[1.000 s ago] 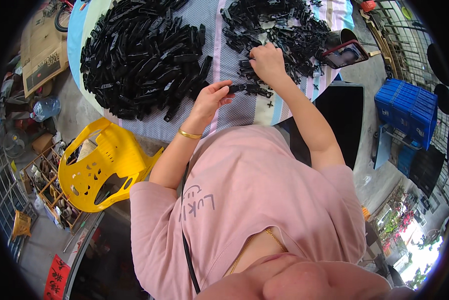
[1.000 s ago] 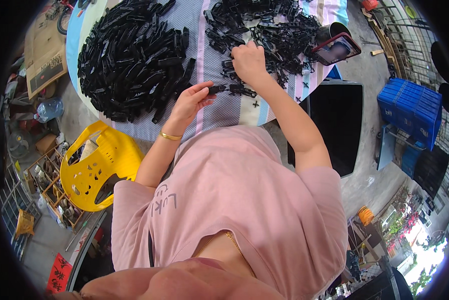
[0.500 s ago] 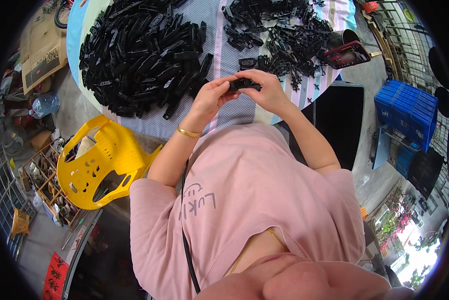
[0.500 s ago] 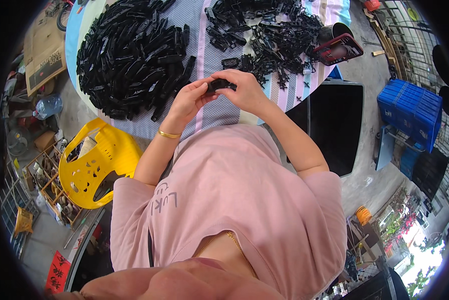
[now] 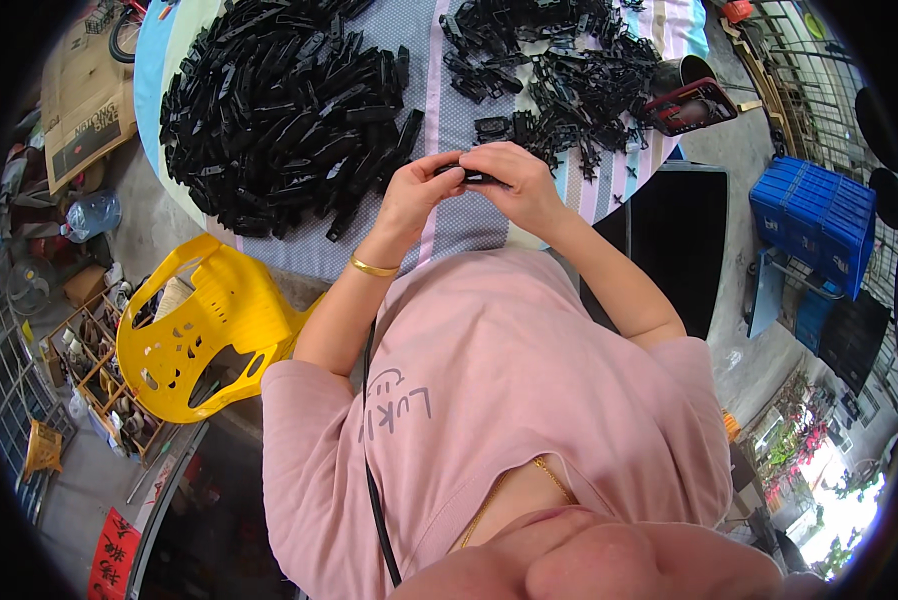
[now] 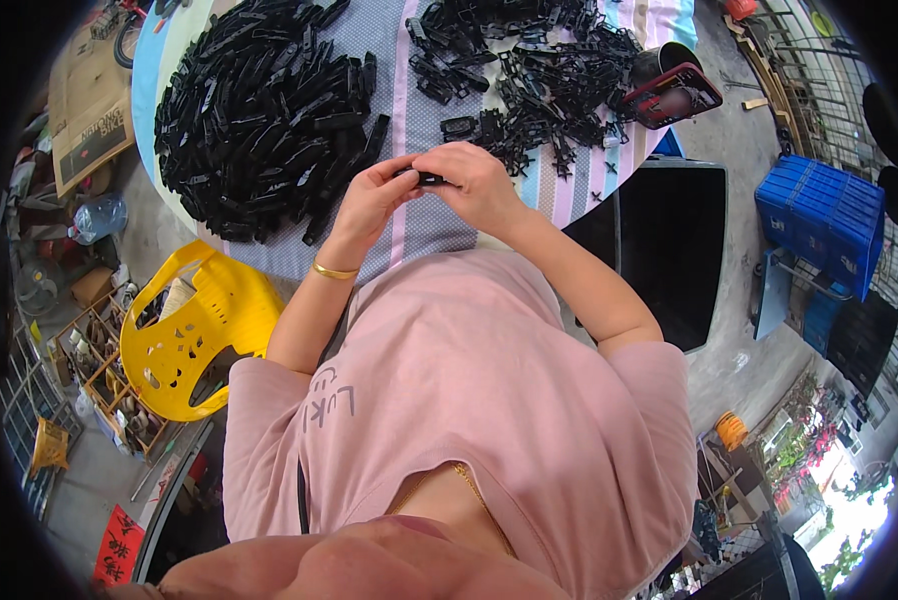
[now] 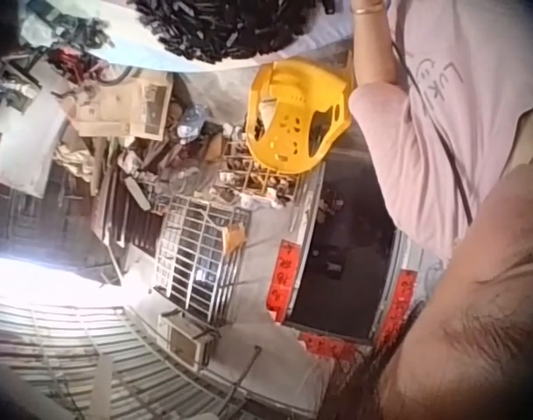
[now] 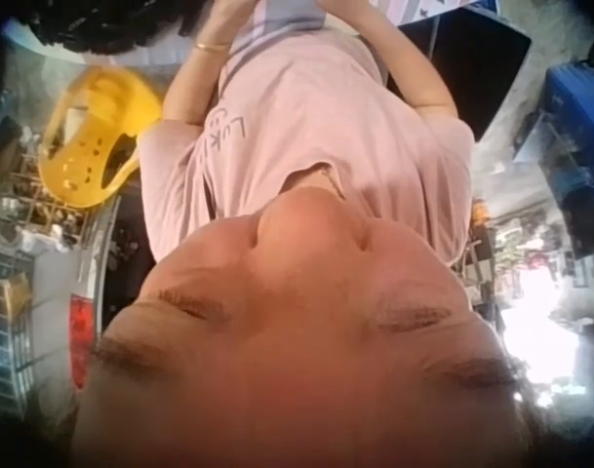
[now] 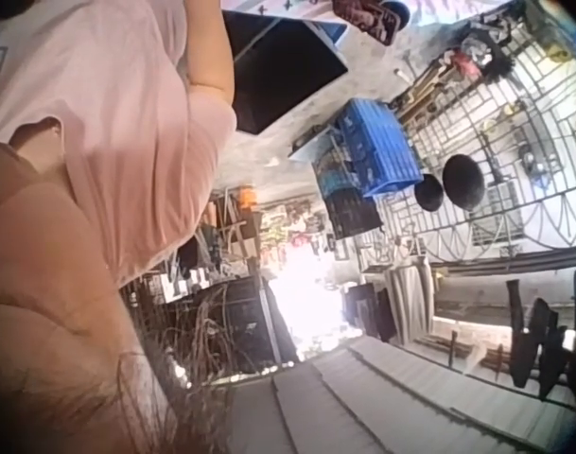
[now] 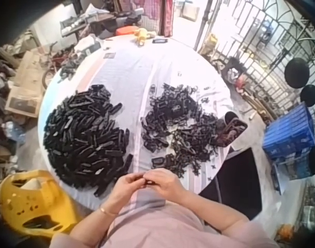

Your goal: Sorting and inspecting small black industrial components on a production workbench.

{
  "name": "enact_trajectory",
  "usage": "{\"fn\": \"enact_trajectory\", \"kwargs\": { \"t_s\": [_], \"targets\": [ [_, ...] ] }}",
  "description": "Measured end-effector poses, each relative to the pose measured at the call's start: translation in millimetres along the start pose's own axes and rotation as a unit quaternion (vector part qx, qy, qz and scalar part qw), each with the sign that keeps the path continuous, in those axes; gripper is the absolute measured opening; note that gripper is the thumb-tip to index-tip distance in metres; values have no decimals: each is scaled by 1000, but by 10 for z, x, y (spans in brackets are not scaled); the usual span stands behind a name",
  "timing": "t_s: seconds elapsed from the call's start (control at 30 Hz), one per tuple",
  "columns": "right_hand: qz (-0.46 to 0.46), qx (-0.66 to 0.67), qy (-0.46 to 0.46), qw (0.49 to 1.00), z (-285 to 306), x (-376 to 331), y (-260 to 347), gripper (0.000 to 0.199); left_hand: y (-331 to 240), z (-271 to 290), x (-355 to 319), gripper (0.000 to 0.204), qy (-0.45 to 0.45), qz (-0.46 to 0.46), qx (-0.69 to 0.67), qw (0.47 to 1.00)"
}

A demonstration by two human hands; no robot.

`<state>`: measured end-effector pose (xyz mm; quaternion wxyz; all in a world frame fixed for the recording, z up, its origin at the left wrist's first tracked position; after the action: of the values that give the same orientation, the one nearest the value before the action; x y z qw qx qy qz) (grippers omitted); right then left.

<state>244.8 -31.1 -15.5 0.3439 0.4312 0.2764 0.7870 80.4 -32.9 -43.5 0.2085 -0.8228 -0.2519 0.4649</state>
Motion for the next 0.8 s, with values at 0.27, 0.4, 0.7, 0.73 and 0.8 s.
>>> {"fn": "enact_trajectory", "kwargs": {
  "t_s": [0.27,0.4,0.7,0.73,0.8],
  "targets": [
    [-221,214,27,951,-46,-108,-123,31,26,-4,-73,37,-13,-33,-11,999],
    [-350,354,62,865,-64,-146,-198,27,-40,33,-113,39,-4,-58,44,997],
    [-227,-185,16,956,650,276,-846,22,-714,446,-273,24,-276,-280,198,898],
    [-124,-348,-7,929,800,165,-1185,25,-845,568,-278,23,-318,-329,197,867],
    [-150,-416,56,895,938,124,-1449,26,-1064,775,-380,22,-411,-357,239,804]
  ]
}}
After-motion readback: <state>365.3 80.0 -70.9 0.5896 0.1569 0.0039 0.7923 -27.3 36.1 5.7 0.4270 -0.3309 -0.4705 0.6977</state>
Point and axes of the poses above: each hand's wrist, its own x-axis towards the middle knuckle, its own z-axis out of the back of the hand, y = z × x, the point moved 2 cm from there along x, towards the middle knuckle, and after that the axes turned 11 degrees about z, right-handed, at the moved point
